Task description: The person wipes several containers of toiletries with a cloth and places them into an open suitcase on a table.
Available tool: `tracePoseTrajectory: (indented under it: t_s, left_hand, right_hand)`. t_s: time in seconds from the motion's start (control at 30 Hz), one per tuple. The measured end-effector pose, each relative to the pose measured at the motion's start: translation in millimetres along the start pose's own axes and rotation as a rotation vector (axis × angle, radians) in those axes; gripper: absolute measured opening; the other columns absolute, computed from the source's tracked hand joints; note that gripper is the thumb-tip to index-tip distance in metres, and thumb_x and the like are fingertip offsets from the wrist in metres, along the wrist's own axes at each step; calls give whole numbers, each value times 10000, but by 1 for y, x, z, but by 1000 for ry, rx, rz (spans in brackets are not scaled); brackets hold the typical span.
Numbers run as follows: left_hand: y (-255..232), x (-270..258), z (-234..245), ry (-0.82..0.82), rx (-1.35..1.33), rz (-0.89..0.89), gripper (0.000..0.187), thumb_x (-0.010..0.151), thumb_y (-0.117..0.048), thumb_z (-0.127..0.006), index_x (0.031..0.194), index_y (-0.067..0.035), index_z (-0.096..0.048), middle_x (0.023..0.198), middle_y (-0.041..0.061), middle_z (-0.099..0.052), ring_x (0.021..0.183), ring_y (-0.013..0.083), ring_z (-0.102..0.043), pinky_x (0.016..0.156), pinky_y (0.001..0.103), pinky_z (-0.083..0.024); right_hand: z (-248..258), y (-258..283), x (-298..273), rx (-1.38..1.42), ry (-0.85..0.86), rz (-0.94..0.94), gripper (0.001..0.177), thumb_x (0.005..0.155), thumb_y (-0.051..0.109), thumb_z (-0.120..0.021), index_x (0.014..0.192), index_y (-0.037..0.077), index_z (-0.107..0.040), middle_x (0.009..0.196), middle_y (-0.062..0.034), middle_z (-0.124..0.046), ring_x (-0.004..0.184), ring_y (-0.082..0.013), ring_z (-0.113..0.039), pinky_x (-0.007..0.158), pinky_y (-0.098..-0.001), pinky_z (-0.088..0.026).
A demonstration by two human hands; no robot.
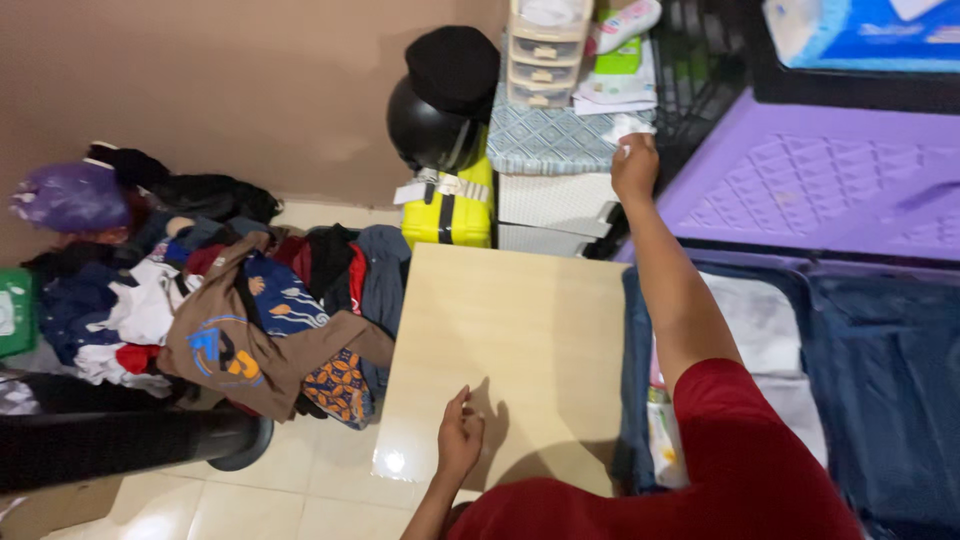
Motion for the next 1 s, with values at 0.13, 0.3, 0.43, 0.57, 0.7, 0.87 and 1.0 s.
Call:
tracePoseTrajectory:
  t_s: [0.13, 0.3, 0.43, 0.57, 0.7, 0.87, 1.0]
  left_hand:
    - [10, 4, 19, -24, 5, 47, 635, 874, -35, -647, 1483, -105, -481, 1305, 89, -644, 998, 191, -657, 682, 288, -539]
    - [10, 19, 27, 13, 22, 65, 637, 888, -43, -650, 1492, -103, -457, 1317, 90, -627, 1018, 192, -648, 703, 309, -545]
    - [-1, 29, 22, 89, 42, -22, 636, 915, -56, -666, 1511, -87, -447, 1311, 109, -615, 1047, 218, -645, 793, 318, -577]
    - [-25, 37, 12, 179, 19, -114, 596, 943, -168, -628, 1502, -60, -449, 1404, 167, -558, 1218, 296, -620, 974, 395, -560]
    - [-61, 33, -9, 335, 116, -433, 735, 1035, -372, -514, 1589, 37, -257, 1606, 310, -296, 1480, 459, -276, 1191, 545, -229]
    - [-46, 24, -44, 395, 170, -799, 858, 998, -564, -460, 1605, 8, -259, 1652, 263, -268, 1548, 397, -211, 1249, 523, -159]
    - [-1, 51, -55, 307, 219, -624, 616, 1126, -371, -287, 1598, 23, -331, 1671, 236, -340, 1588, 374, -239, 1276, 558, -83]
  right_hand:
    - [-25, 1, 13, -286, 133, 80, 483, 884, 226, -745, 1283, -20, -629, 1440, -264, -508, 1325, -448, -438, 1053, -575, -364]
    - [-30, 3, -4, -343, 149, 106, 510, 996, 336, -682, 1392, 21, -617, 1563, -370, -332, 1464, -514, -276, 1188, -641, -189]
    - [-26, 32, -73, -145, 28, 144, 506, 1045, 310, -658, 1456, 23, -590, 1626, -335, -320, 1498, -502, -302, 1217, -594, -231]
    - [-32, 74, -230, 135, 208, -37, 627, 999, 287, -650, 1497, -30, -439, 1559, -267, -452, 1485, -424, -400, 1232, -492, -313]
    - [-46, 144, -406, 1075, 546, -1186, 682, 978, 608, -416, 1465, 137, -488, 1443, -84, -545, 1273, -276, -561, 1055, -485, -462]
    - [9, 204, -460, 1694, 532, -1607, 867, 966, 768, -209, 1541, 141, -373, 1495, -209, -481, 1346, -362, -494, 1129, -481, -392]
    - [51, 206, -459, 1592, 681, -1359, 880, 1014, 748, -165, 1627, 121, -220, 1663, -109, -314, 1530, -282, -291, 1244, -458, -206]
Point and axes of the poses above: each hand's wrist, its own x-axis towards the middle knuckle, its own z-axis out of the back of the hand, y = z × x, the point moved 5 cm from there along x, towards the middle knuckle
